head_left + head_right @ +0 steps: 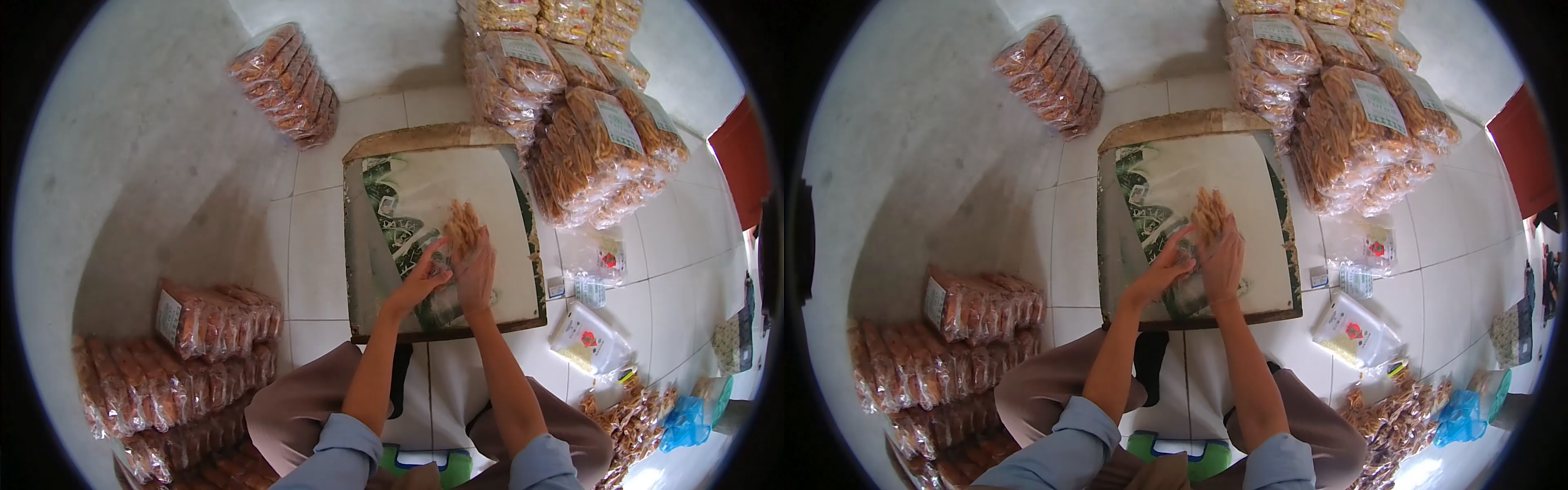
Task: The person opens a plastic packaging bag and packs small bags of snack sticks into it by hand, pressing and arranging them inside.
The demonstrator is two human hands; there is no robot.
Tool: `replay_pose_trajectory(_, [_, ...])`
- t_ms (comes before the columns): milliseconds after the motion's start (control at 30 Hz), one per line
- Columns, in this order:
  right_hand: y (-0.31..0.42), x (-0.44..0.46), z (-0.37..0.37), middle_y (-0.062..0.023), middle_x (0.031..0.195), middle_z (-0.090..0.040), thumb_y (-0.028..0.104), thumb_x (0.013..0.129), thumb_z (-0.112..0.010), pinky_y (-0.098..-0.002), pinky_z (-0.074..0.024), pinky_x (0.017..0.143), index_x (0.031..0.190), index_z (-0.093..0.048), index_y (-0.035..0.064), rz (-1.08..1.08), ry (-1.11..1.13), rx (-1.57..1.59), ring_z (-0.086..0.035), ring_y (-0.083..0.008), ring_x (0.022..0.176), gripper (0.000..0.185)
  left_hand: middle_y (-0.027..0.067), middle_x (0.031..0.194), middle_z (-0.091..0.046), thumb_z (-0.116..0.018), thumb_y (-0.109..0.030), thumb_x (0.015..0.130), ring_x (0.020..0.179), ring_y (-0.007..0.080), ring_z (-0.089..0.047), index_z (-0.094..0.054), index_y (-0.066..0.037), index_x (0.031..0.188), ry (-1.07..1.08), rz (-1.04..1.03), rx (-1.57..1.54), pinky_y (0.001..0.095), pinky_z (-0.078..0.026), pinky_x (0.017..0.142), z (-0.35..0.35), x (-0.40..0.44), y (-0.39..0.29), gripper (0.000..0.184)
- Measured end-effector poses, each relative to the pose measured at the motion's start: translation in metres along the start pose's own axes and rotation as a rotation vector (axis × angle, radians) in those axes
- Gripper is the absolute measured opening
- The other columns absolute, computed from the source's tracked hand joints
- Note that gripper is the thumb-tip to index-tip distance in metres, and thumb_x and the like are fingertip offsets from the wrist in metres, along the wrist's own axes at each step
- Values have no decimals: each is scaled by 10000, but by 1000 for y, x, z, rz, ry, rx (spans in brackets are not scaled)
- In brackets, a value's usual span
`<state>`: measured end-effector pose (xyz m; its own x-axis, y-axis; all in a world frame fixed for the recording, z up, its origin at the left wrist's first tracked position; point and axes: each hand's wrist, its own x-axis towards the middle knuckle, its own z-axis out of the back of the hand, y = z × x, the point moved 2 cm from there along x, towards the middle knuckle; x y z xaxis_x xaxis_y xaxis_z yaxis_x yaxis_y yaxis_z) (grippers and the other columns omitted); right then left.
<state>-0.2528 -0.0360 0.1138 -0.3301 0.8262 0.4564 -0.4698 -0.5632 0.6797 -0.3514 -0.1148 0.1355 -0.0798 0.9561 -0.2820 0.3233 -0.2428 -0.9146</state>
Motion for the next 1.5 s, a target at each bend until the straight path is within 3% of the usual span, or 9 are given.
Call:
replay_pose_trajectory(267, [3, -15, 18, -206, 1274, -358, 52, 761, -614, -389, -369, 917, 1280, -330, 18, 11, 133, 143, -385, -355, 1138, 593, 67, 897, -490, -623, -125, 809, 683, 82, -461, -359, -132, 1226, -514, -327, 116, 217, -376, 496, 6, 32, 12, 493])
replay_pose_trajectory(400, [-2, -14, 13, -164, 1102, -417, 35, 766, -612, -342, -443, 816, 1244, -371, 36, -242, 166, 300, -453, -306, 1026, 535, 88, 968, -488, -661, -69, 763, 545, 83, -466, -302, -167, 1300, -349, -132, 81, 216, -385, 448, 4, 31, 6, 654])
replay_pose_trajectory(533, [5, 1, 1, -155, 1024, -414, -3, 762, -608, -337, -488, 718, 1165, -402, 4, -24, 5, 93, -514, -277, 884, 452, 119, 1164, -427, -677, -41, 738, 522, 74, -459, -220, -210, 1368, -159, -34, 70, 207, -374, 441, 5, 17, -4, 796])
replay_pose_trajectory(733, [-9, -12, -14, -146, 982, -426, -42, 784, -545, -318, -487, 725, 1047, -439, -1, -198, -38, 561, -509, -270, 867, 287, 143, 1401, -221, -656, -17, 744, 534, 63, -448, -163, -223, 1392, -72, -122, 83, 195, -373, 455, 14, 17, -10, 840])
replay_pose_trajectory(900, [-3, 0, -1, -188, 1072, -437, -95, 751, -514, -363, -464, 787, 1099, -431, 1, 140, -72, 142, -504, -323, 919, 370, 92, 1407, -225, -644, -17, 750, 547, 53, -425, -150, -232, 1397, -33, -71, 136, 189, -372, 473, 11, 12, -12, 841])
replay_pose_trajectory(1100, [-14, -9, 3, -190, 1093, -448, -58, 754, -504, -370, -435, 817, 1132, -444, 13, 90, 76, 2, -492, -333, 971, 389, 79, 1414, -222, -637, -30, 761, 557, 52, -399, -138, -234, 1402, -18, -44, 111, 190, -373, 494, 6, 9, -21, 838])
replay_pose_trajectory(1200, [-13, -25, 10, -175, 1044, -483, -36, 755, -504, -375, -417, 838, 1109, -475, 17, -190, 313, 284, -481, -331, 981, 359, 83, 1417, -218, -634, -32, 765, 556, 52, -401, -134, -230, 1403, -14, -58, 96, 189, -371, 490, 5, 11, -18, 834])
replay_pose_trajectory(1300, [-11, -22, 1, -154, 980, -514, -27, 746, -513, -369, -420, 824, 1074, -515, 28, 65, 215, 261, -495, -321, 956, 333, 86, 1418, -219, -631, -34, 770, 554, 49, -403, -136, -226, 1403, -7, -56, 109, 188, -368, 484, 5, 10, -16, 826])
replay_pose_trajectory(1500, [-13, 1, -12, -139, 966, -573, -11, 785, -517, -328, -453, 779, 1128, -529, 42, -99, 114, 400, -574, -300, 889, 348, 79, 1411, -244, -619, -78, 794, 540, 41, -392, -149, -210, 1401, 5, -71, 141, 184, -354, 473, 11, 13, -16, 779])
